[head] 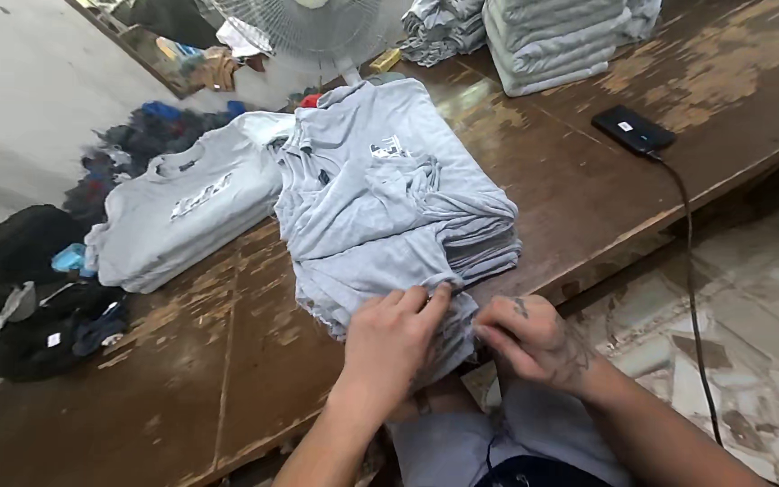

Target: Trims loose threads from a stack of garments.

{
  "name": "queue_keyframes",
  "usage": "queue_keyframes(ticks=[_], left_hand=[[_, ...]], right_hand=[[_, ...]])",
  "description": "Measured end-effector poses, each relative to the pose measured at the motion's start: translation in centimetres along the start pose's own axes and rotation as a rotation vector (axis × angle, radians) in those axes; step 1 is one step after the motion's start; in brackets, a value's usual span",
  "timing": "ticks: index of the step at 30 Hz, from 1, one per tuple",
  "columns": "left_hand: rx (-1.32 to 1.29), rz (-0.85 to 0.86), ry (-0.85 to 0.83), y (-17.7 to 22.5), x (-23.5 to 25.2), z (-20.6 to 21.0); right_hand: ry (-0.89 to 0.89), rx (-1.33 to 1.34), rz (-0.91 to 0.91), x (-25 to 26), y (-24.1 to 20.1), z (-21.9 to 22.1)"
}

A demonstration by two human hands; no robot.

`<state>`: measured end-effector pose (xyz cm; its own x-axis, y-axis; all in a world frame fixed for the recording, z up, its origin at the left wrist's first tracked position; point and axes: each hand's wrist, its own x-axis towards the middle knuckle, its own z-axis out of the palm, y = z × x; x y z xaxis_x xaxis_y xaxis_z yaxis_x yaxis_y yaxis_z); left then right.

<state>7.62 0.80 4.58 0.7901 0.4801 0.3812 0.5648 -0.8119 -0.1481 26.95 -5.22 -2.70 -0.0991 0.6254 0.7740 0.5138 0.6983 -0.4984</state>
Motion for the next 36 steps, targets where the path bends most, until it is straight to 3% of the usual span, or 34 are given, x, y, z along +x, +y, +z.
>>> queue_keyframes(ticks=[3, 7, 8, 10, 11, 12, 13, 15, 16, 17, 18, 21, 23, 24, 26, 29, 31, 33, 35, 36], left_hand=[[-0.126, -0.084, 0.026, -1.0, -0.9, 0.2], [-0.37, -0.296, 0.158, -1.8, -3.0, 0.5], [-0.377, -0.342, 0.089, -2.0, -3.2, 0.6], [-0.438, -0.388, -0.266, -3.2, -2.6, -0.7], [-0.486, -0.387, -0.351, -4.7, -2.3, -1.5], [-0.514, -0.405, -0.207, -6.2, -2.5, -2.2], [-0.555, -0.481, 0.131, -7.6, -3.3, -2.9], [-0.716, -0.621, 0.986, -8.8, -2.2, -5.1], [-0.762, -0.609, 1.249, -8.5, -0.8, -6.6], [-0.776, -0.555, 1.312, -7.5, 0.2, -7.4], [-0.758, -0.484, 1.198, -6.2, 0.7, -7.2], [-0.517, -0.399, 0.57, -4.8, 0.8, -2.6], [-0.515, -0.614, 0.26, -6.8, 0.4, 1.5], [-0.567, -0.738, 0.197, -7.8, -0.2, 3.4], [-0.682, -0.824, 0.245, -8.1, -1.4, 4.0], [-1.0, -0.713, 0.42, -5.8, -3.0, 1.7], [-1.101, -0.698, 0.519, -5.2, -5.0, 0.9], [-1.137, -0.801, 0.592, -5.4, -7.2, 0.8], [-1.135, -0.971, 0.64, -5.7, -9.1, 1.2], [-1.134, -1.064, 0.657, -5.8, -9.8, 1.8]], right_hand=[[-0.099, 0.117, -0.057, -0.3, -0.6, -0.2], [-0.345, 0.073, 0.02, -0.7, -0.9, -1.9], [-0.34, 0.051, 0.005, -0.6, -0.9, -2.0], [-0.282, 0.031, -0.094, -0.1, -1.0, -1.6], [-0.271, 0.043, -0.151, 0.4, -1.2, -1.1], [-0.27, 0.06, -0.203, 1.0, -1.5, -0.4], [-0.287, 0.069, -0.246, 1.6, -1.9, 0.6], [-0.358, 0.047, -0.293, 3.5, -2.2, 2.7], [-0.393, 0.008, -0.294, 5.0, -2.0, 3.6], [-0.436, -0.041, -0.264, 6.8, -1.6, 4.2], [-0.48, -0.084, -0.203, 8.9, -1.1, 4.6], [-0.569, -0.206, 0.046, 14.7, 3.2, 6.8], [-0.654, -0.292, 0.27, 17.1, 8.1, 8.7], [-0.715, -0.307, 0.391, 17.6, 10.2, 9.5], [-0.797, -0.326, 0.494, 17.9, 11.8, 10.4], [-0.744, -0.352, 0.405, 17.0, 12.7, 10.5], [-0.517, -0.322, 0.225, 14.8, 12.6, 10.1], [-0.236, -0.248, -0.005, 12.4, 10.9, 9.2], [-0.128, -0.161, -0.167, 9.6, 6.4, 8.1], [-0.159, -0.123, -0.22, 7.9, 3.7, 7.9]])
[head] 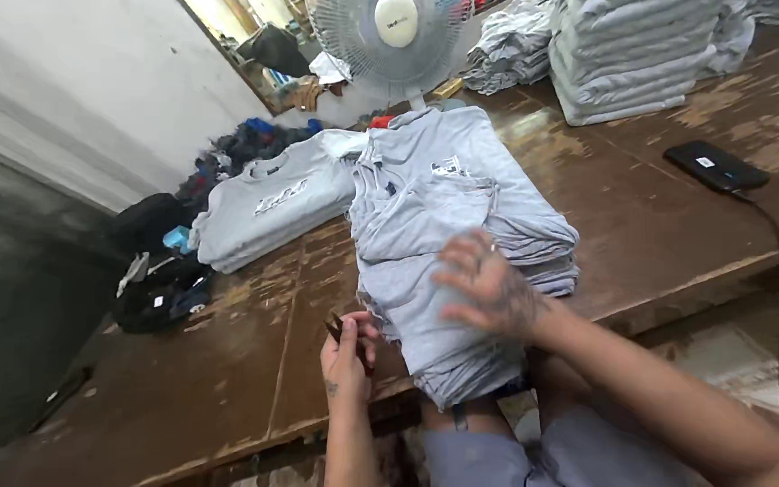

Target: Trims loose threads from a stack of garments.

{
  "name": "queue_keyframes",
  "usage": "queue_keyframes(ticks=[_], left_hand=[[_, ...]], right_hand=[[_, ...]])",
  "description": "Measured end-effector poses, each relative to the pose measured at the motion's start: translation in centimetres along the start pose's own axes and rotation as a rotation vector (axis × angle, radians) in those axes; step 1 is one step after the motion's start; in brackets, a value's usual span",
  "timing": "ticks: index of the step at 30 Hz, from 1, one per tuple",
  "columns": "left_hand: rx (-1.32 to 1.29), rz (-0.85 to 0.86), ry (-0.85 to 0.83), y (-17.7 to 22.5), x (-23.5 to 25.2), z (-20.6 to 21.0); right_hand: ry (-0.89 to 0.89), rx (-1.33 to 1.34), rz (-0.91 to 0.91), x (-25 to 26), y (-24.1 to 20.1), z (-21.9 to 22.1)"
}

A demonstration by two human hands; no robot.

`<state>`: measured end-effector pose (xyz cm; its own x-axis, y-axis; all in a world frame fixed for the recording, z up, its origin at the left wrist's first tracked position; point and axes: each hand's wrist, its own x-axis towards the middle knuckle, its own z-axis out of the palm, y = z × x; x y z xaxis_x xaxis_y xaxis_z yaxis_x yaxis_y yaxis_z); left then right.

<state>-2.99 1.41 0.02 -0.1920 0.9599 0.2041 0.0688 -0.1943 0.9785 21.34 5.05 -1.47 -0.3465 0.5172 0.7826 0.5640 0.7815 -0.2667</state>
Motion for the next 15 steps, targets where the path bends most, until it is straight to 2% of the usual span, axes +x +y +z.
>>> queue_keyframes(ticks=[2, 4, 5, 6, 8, 11, 12, 15], left_hand=[[0.018, -0.12, 0.087, -1.9, -0.1, -0.3], [0.049, -0.148, 0.105, -3.4, 0.0, 0.0], [0.069, -0.131, 0.109, -3.6, -0.1, 0.1], [0.077, -0.116, 0.12, -3.7, -0.3, 0.1], [0.022, -0.095, 0.156, -3.9, -0.3, -0.1], [-0.124, -0.08, 0.198, -4.2, -0.5, -0.5], [-0.14, -0.082, 0.2, -4.2, -0.5, -0.4], [-0.116, -0.111, 0.189, -4.2, -0.1, 0.0]], right_hand=[[-0.178, 0.066, -0.049, -1.6, -4.7, 0.3], [-0.354, 0.11, -0.034, -2.2, -6.3, 1.8], [-0.314, 0.086, -0.065, -2.7, -6.3, 3.1], [-0.198, 0.068, -0.121, -3.3, -6.3, 4.1], [-0.021, 0.175, -0.195, -4.0, -7.9, 4.0], [-0.049, 0.352, -0.254, -6.5, -11.4, 2.2], [-0.155, 0.442, -0.249, -7.5, -12.5, 1.8], [-0.7, 0.705, -0.122, -9.5, -15.0, 1.5]])
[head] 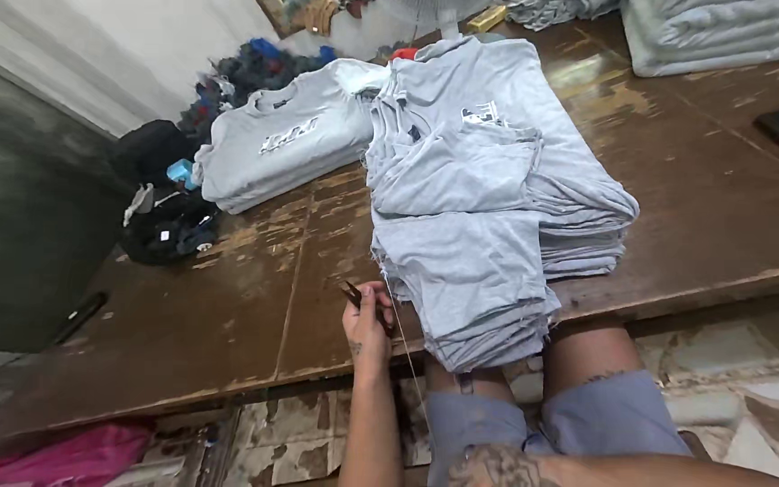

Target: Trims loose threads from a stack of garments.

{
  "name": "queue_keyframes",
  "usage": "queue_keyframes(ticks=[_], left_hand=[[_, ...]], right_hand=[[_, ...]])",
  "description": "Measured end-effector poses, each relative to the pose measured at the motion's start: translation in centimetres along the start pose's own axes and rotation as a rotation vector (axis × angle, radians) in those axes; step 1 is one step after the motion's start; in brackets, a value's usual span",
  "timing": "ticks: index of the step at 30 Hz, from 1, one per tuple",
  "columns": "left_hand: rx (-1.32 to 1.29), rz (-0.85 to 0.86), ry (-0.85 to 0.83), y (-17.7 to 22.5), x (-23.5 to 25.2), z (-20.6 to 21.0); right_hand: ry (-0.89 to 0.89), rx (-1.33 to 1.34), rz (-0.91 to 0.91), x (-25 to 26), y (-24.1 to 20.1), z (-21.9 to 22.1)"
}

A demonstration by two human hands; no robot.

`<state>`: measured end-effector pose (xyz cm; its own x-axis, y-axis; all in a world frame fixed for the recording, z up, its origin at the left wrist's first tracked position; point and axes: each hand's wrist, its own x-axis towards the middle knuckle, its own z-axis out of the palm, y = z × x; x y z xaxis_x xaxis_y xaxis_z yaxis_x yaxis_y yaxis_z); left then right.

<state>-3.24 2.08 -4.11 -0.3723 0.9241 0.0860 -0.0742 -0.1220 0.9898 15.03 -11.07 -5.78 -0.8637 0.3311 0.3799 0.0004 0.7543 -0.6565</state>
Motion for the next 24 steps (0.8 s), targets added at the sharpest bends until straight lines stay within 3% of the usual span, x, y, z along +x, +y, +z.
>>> queue_keyframes(ticks=[2, 3, 8, 11, 15, 17, 20, 22, 24], left_hand=[[0.002, -0.011, -0.014, 0.0, 0.2, -0.3], [0.006, -0.017, -0.032, -0.1, 0.2, -0.8], [0.213, -0.024, -0.115, 1.0, 0.0, -2.1], [0.412, 0.031, -0.253, 1.5, -0.7, -0.8], [0.254, 0.103, -0.277, 1.8, -2.0, -0.7], [0.241, 0.169, -0.254, 1.8, -2.9, -1.5], [0.308, 0.343, -0.297, 1.5, -4.1, -2.4], [0.413, 0.455, -0.336, 1.5, -4.4, -2.8], [0.523, 0.521, -0.382, 1.6, -4.4, -3.4]], right_hand=[[-0.279, 0.107, 0.231, 0.5, 0.2, 0.0], [-0.313, 0.11, 0.293, 0.5, 0.6, -0.2], [0.263, -0.327, 0.063, -0.6, 2.9, -3.5], [0.432, -0.442, -0.032, 1.0, 4.2, -6.4], [0.578, -0.329, 0.043, 4.6, 5.7, -9.1], [0.523, -0.219, 0.24, 6.6, 6.3, -10.2], [0.201, -0.11, 0.517, 9.9, 7.5, -11.9], [0.139, -0.103, 0.507, 11.2, 8.0, -12.0], [0.216, -0.013, 0.471, 11.1, 8.2, -11.7]])
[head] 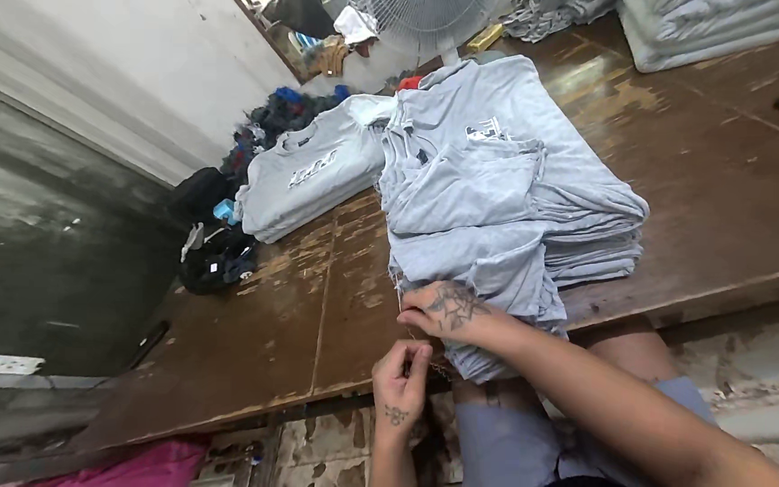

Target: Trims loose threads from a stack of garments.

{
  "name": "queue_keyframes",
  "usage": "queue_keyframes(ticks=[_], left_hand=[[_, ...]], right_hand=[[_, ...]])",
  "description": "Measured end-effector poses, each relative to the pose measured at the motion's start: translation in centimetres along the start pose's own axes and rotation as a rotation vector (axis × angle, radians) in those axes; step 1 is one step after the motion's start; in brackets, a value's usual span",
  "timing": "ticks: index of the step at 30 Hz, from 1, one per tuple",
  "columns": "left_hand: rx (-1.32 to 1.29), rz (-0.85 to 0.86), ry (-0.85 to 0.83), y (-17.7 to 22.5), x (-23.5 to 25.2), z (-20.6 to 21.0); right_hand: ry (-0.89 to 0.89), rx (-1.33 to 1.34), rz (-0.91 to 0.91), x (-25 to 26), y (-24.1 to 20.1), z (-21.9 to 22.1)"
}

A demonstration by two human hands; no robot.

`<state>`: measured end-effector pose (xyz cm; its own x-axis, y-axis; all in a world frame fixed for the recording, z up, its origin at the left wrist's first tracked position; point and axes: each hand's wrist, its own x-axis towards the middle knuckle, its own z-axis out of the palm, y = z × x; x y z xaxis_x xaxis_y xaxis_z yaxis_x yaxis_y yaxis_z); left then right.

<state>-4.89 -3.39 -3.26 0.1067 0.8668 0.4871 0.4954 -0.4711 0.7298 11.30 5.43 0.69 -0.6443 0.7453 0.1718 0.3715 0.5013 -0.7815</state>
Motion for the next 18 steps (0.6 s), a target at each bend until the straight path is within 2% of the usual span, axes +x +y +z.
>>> queue_keyframes(ticks=[3, 5, 7, 10, 11, 15, 18], left_hand=[[0.156, 0.073, -0.106, -0.2, -0.2, -0.3], [0.201, 0.149, -0.188, -0.2, -0.1, -0.1], [0.191, 0.175, -0.293, -0.2, 0.2, -0.3], [0.064, -0.005, -0.456, -0.2, 1.8, -2.8], [0.07, -0.085, -0.46, -0.2, 2.6, -3.8], [0.298, -0.269, -0.379, 0.2, 6.9, -6.4], [0.458, -0.315, -0.539, 0.8, 10.2, -7.4]], right_hand=[[-0.01, 0.084, 0.092, -0.2, 0.0, -0.3], [-0.095, 0.017, 0.141, 0.0, -0.5, -0.5], [-0.103, -0.055, 0.099, -0.1, -0.5, -0.2], [-0.054, -0.107, -0.016, -1.0, 0.2, 0.4], [-0.044, -0.12, -0.034, -1.4, 0.3, 0.5], [-0.015, -0.144, -0.088, -1.8, 0.5, 0.9], [0.028, -0.165, -0.158, -1.8, 1.1, 1.4]])
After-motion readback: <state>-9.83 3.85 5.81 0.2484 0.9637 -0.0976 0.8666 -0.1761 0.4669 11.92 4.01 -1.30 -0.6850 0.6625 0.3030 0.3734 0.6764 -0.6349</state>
